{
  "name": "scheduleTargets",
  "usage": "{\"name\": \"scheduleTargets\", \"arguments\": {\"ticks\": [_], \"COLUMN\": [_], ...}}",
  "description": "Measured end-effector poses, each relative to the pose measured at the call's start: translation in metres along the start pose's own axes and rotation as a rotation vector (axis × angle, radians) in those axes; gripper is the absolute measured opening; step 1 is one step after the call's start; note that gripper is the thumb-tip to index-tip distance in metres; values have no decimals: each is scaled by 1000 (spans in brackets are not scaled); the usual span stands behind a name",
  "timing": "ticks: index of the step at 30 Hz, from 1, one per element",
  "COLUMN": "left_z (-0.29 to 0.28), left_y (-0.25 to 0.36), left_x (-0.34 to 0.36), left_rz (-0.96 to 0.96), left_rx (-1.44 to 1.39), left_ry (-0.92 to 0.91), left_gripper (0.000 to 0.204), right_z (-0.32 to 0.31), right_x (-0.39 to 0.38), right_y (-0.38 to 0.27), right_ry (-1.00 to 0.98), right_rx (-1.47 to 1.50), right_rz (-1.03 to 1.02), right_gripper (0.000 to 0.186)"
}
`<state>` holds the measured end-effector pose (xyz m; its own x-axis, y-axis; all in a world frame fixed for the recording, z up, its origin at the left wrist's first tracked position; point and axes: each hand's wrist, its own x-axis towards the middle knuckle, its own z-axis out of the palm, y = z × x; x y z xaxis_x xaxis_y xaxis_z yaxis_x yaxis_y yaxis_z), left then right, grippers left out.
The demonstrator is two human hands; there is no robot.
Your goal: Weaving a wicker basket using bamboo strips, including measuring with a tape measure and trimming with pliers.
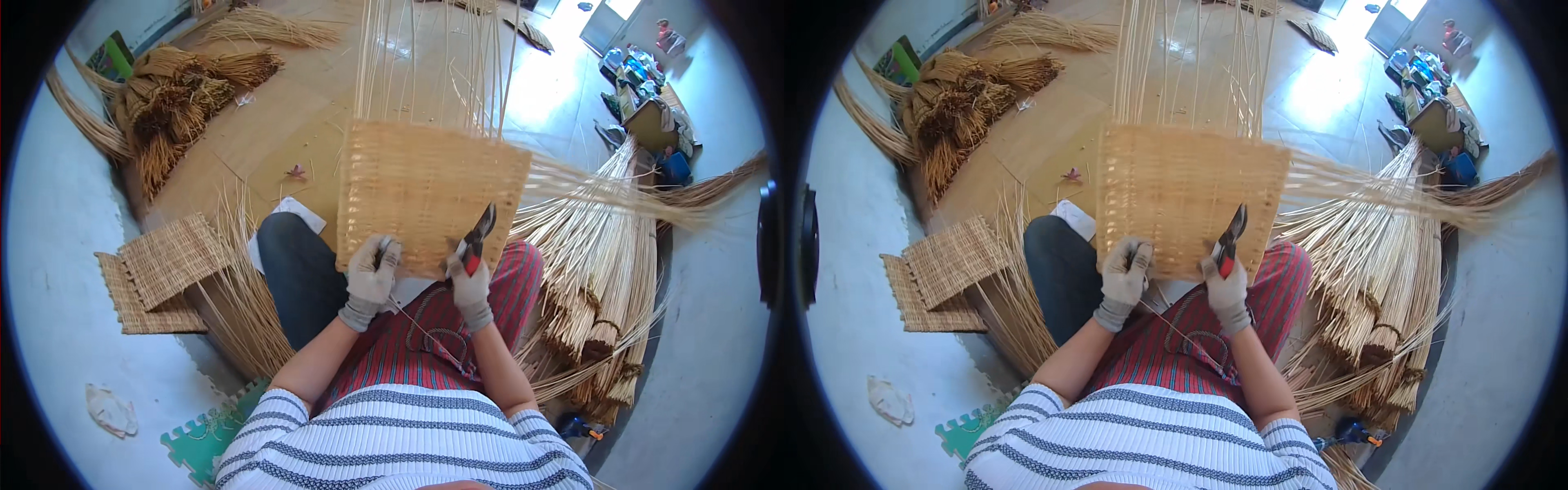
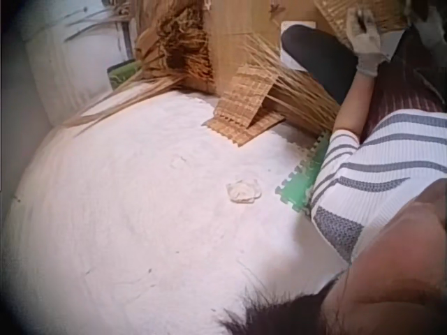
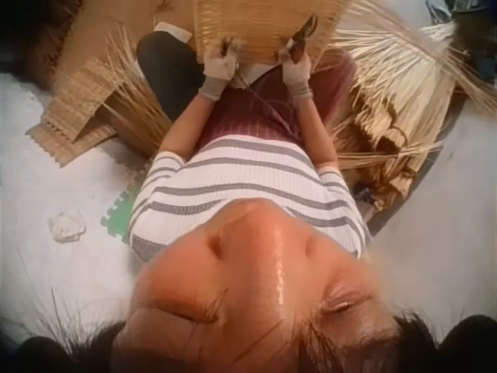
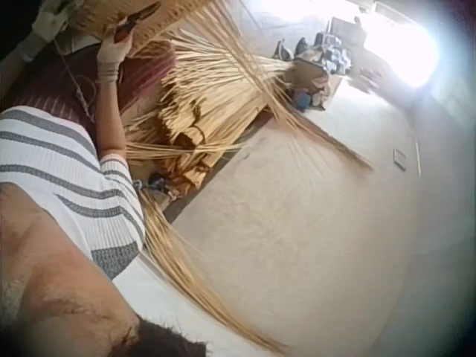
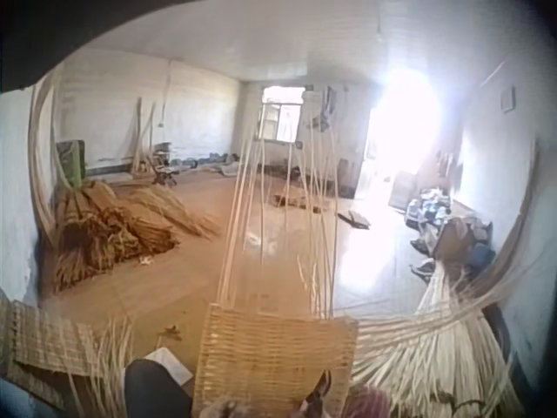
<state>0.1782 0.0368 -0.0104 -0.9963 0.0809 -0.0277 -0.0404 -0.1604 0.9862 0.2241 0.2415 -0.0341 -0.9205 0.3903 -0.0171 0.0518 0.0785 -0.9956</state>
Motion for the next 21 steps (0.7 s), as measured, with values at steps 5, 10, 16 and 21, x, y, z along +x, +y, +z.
{"name": "scheduleTargets", "arguments": {"ticks": [5,10,16,21], "left_z": [6,18,17,15], "left_y": [40,59,67,68], "left_x": [47,62,64,69], "left_rz": [732,894,804,733], "left_rx": [433,794,745,756], "left_ry": [116,86,31,-29], "left_gripper": [25,34,23,20], "right_z": [-2,-5,-7,2], "right_x": [-62,-90,-63,-38], "right_y": [42,25,-35,-62], "right_ry": [4,-80,-272,-357], "right_rx": [114,-2,-183,-177], "right_rz": [140,125,183,161], "right_gripper": [31,37,61,74]}}
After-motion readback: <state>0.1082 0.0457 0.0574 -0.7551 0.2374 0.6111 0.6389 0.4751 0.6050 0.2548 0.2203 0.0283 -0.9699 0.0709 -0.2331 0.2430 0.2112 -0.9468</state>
